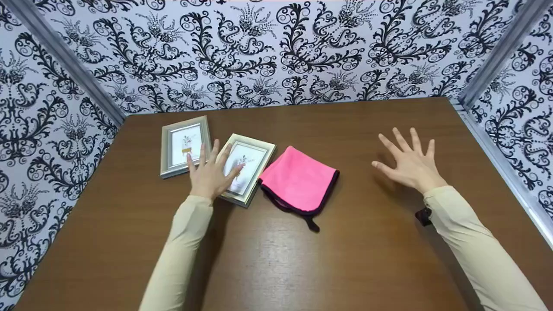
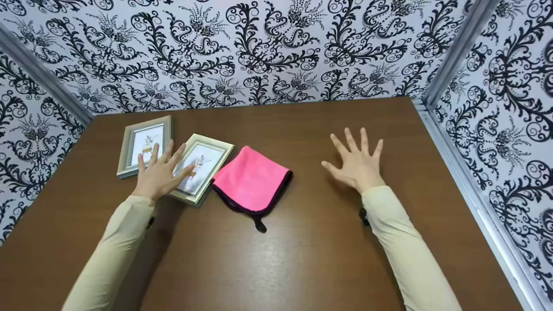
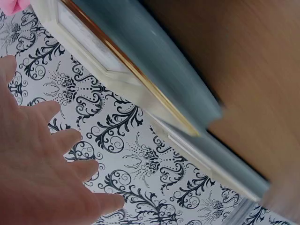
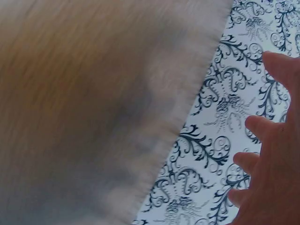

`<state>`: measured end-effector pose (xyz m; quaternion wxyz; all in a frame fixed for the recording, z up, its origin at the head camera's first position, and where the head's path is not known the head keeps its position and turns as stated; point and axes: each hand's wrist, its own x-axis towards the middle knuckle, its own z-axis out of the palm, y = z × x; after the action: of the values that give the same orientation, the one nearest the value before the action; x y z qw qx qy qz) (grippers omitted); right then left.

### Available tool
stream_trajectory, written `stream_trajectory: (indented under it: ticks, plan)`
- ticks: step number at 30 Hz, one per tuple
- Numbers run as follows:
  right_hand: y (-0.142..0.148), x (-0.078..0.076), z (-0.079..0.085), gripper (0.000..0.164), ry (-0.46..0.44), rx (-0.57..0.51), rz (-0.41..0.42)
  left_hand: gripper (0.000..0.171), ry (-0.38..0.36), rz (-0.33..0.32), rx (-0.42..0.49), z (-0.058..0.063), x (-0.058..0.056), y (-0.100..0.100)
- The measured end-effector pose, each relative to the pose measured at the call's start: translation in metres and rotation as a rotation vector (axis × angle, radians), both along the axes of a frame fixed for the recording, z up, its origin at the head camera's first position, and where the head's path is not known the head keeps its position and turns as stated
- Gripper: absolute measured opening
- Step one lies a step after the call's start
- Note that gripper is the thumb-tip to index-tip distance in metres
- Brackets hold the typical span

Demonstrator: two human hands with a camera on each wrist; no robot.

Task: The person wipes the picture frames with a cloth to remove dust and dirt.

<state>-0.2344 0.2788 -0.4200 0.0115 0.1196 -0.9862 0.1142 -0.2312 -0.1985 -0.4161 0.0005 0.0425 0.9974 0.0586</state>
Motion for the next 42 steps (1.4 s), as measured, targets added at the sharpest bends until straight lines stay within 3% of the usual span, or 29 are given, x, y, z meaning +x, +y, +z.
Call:
stream_trajectory:
  ticks: [9,21,26,33,42]
  plan:
    - [-0.028,0.01,0.009,0.078,0.082,0.003,0.125,0.071,-0.006,-0.086,-0.012,-0.006,0.022,-0.014]
    - [-0.079,0.025,0.009,0.063,0.099,-0.012,0.369,0.072,-0.037,-0.171,-0.025,-0.018,0.05,-0.041]
    - [-0.096,0.03,0.007,0.058,0.157,-0.026,0.432,0.07,0.032,-0.234,0.005,-0.02,0.048,-0.053]
    - [-0.119,0.036,0.002,0.051,0.174,-0.017,0.478,0.044,0.254,-0.303,0.153,-0.027,0.04,-0.072]
    - [-0.158,0.043,-0.002,0.051,0.11,0.014,0.491,0.037,0.269,-0.397,0.255,-0.038,0.029,-0.089]
